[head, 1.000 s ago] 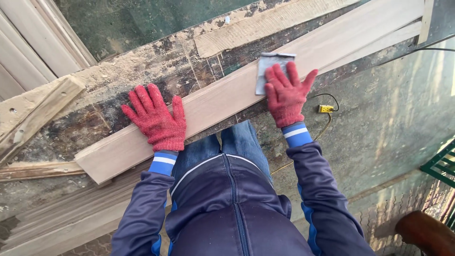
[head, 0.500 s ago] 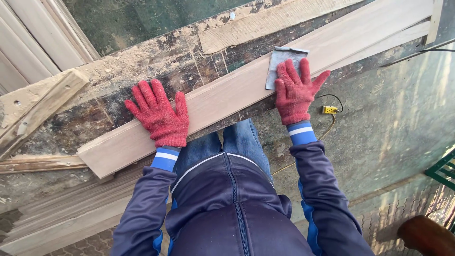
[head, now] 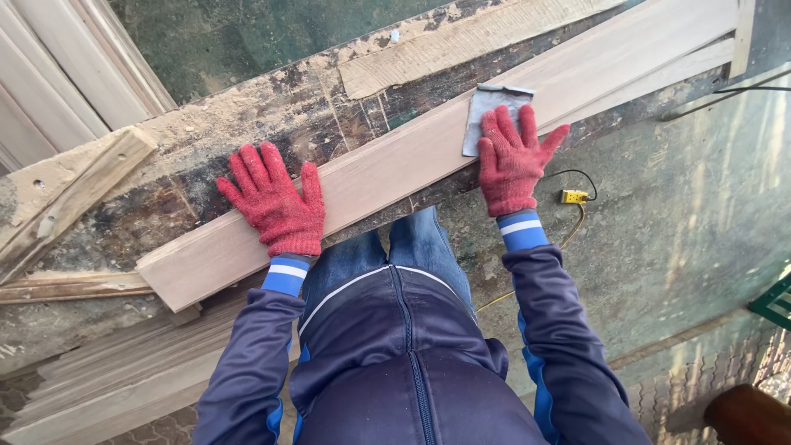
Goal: Sand wooden planks using sandpaper and an electric orbital sander.
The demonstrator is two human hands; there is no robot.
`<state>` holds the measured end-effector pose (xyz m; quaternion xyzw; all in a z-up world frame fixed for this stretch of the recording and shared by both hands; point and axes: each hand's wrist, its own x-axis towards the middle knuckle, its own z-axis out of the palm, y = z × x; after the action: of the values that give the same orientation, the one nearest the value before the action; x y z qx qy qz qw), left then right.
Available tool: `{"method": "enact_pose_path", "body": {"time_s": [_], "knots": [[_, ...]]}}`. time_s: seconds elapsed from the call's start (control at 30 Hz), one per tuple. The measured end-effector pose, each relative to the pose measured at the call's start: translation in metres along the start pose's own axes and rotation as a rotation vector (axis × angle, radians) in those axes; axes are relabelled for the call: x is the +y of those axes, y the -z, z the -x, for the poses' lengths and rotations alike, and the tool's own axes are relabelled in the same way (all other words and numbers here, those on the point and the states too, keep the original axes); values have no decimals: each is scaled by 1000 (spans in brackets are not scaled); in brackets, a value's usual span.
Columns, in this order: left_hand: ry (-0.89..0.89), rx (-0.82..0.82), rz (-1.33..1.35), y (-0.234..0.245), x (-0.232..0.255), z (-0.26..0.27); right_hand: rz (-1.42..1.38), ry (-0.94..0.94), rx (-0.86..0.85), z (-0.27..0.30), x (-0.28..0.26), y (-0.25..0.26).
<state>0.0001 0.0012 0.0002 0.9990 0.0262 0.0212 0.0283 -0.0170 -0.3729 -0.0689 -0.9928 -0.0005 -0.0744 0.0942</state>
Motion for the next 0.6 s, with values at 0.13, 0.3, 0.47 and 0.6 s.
{"method": "enact_pose_path", "body": {"time_s": [0.13,0.3,0.47,0.6], "knots": [[9,-8,-25,-5,-1,0,-280,-124,-138,4,-110,5],[16,-33,39,-12,-8,6,-375,450,-26,23,-166,-5],[27,-34,45,-9,-5,5,-98,194,-41,-10,-28,3],[21,-9,51,-13,-8,5,-32,-5,-155,-6,-55,-11]]}}
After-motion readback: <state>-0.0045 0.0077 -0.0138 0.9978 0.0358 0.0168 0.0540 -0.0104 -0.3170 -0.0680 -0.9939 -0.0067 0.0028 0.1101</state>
